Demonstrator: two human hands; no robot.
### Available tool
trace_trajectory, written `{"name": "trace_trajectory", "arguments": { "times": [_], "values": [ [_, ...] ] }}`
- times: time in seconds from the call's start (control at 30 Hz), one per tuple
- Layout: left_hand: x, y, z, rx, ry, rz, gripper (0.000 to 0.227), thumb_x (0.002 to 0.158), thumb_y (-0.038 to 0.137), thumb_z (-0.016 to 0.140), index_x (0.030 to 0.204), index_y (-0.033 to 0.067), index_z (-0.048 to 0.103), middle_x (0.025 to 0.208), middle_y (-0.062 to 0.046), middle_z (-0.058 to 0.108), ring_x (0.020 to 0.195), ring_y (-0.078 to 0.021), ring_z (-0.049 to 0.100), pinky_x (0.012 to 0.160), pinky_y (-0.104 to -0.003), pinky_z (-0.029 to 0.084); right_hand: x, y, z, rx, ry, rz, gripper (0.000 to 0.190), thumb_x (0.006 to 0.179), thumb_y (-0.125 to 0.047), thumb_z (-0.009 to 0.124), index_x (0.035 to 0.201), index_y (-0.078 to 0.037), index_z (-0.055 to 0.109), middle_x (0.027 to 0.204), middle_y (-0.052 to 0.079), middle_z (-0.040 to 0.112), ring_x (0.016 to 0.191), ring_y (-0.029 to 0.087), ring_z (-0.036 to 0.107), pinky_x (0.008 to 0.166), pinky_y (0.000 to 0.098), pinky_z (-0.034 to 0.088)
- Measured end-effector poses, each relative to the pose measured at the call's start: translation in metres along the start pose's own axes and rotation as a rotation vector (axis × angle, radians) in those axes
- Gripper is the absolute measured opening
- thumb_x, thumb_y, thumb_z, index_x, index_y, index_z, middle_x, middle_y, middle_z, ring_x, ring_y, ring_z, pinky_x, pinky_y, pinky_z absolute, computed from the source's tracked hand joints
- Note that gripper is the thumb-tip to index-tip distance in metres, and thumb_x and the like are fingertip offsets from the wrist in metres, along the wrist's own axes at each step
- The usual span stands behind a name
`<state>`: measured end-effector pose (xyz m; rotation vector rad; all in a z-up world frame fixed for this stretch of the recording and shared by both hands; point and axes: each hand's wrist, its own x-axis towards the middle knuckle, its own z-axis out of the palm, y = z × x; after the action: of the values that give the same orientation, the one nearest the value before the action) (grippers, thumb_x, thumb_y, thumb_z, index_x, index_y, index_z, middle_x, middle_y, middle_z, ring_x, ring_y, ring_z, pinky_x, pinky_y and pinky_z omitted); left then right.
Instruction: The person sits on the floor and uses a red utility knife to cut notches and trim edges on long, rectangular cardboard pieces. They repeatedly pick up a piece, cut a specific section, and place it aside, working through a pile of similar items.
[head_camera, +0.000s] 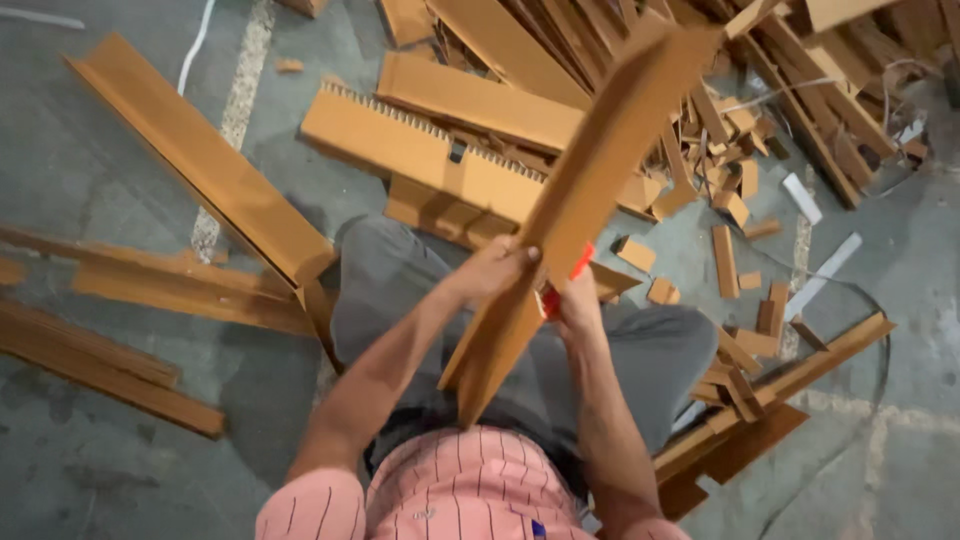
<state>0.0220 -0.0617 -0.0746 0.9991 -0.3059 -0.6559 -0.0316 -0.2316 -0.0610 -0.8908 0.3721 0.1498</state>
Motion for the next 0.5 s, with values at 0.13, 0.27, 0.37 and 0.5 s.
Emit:
{"name": "trace_trajectory", "arguments": {
  "times": [0.13, 0.27, 0.37, 0.5],
  "values": [
    [-0.005, 0.007, 0.017, 0.255, 0.084, 0.105, 0.036, 0.107, 0.023, 0.052, 0.132, -0.0032, 0.059, 0.110, -0.006, 0.072, 0.098, -0.0100, 0.064, 0.086, -0.029, 0.054, 0.007, -0.027, -0.028, -0.395, -0.093, -0.221, 0.027, 0.086, -0.003, 0.080, 0.108, 0.000, 0.066, 0.092, 0.005, 0.069, 0.081, 0.015, 0.066, 0.072, 0.0305, 0.055],
    [-0.007, 0.026, 0.031, 0.443, 0.203, 0.092, 0.036, 0.104, 0.023, 0.053, 0.129, -0.0017, 0.062, 0.104, -0.012, 0.076, 0.094, -0.0169, 0.069, 0.083, -0.035, 0.056, 0.002, -0.038, -0.044, -0.384, -0.215, -0.153, 0.037, 0.077, -0.001, 0.080, 0.111, -0.003, 0.065, 0.096, 0.002, 0.069, 0.087, 0.013, 0.068, 0.075, 0.0309, 0.057],
    [-0.015, 0.028, 0.035, 0.716, 0.306, 0.206, 0.034, 0.105, 0.023, 0.053, 0.125, -0.0018, 0.065, 0.107, -0.024, 0.073, 0.100, -0.0344, 0.069, 0.083, -0.042, 0.054, 0.004, -0.015, -0.057, -0.320, -0.139, -0.139, 0.036, 0.079, -0.002, 0.077, 0.112, -0.005, 0.064, 0.095, 0.000, 0.068, 0.085, 0.012, 0.067, 0.073, 0.0301, 0.056],
    [-0.022, 0.015, 0.023, 0.803, 0.525, 0.020, 0.033, 0.103, 0.028, 0.058, 0.106, -0.0021, 0.070, 0.094, -0.026, 0.072, 0.089, -0.0398, 0.070, 0.078, -0.045, 0.053, 0.006, 0.058, -0.083, -0.250, 0.057, -0.233, 0.024, 0.093, -0.004, 0.077, 0.108, -0.001, 0.059, 0.093, 0.005, 0.065, 0.080, 0.017, 0.064, 0.070, 0.0327, 0.055]
  ]
}}
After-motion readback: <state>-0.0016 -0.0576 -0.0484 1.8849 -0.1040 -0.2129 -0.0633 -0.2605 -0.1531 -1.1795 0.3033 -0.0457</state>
